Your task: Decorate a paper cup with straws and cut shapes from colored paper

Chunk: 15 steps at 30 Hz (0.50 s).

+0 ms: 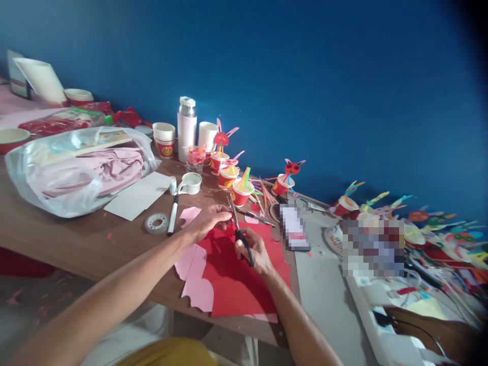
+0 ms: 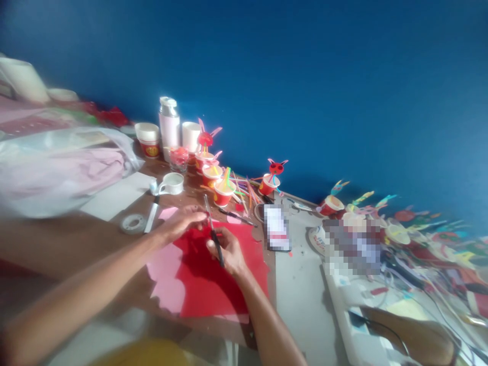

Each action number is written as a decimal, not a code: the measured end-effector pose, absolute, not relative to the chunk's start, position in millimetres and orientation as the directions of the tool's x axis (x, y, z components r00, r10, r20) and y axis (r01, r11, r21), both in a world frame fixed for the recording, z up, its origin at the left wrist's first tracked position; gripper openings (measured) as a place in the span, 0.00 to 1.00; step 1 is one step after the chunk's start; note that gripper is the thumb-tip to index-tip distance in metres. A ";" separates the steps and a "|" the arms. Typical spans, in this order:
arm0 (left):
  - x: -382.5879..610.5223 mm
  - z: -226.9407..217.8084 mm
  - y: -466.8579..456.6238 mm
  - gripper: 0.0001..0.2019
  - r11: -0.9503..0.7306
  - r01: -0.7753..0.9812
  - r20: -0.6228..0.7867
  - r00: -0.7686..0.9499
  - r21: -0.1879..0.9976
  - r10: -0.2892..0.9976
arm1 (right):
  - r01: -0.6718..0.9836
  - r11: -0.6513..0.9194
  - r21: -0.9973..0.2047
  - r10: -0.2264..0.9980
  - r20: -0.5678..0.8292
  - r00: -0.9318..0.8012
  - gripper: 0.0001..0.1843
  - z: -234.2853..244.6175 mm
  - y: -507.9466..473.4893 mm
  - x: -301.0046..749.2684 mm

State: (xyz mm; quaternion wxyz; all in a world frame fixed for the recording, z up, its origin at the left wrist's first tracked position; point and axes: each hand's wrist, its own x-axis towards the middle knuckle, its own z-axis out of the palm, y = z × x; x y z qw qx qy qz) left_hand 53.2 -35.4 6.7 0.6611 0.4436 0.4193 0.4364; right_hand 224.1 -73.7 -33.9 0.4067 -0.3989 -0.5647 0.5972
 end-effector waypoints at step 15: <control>52.4 -14.5 -24.7 0.06 0.180 -0.193 -0.117 0.299 0.965 0.947 | -0.043 -0.030 -0.999 0.934 -0.013 -0.357 0.23 -35.0 -73.1 225.2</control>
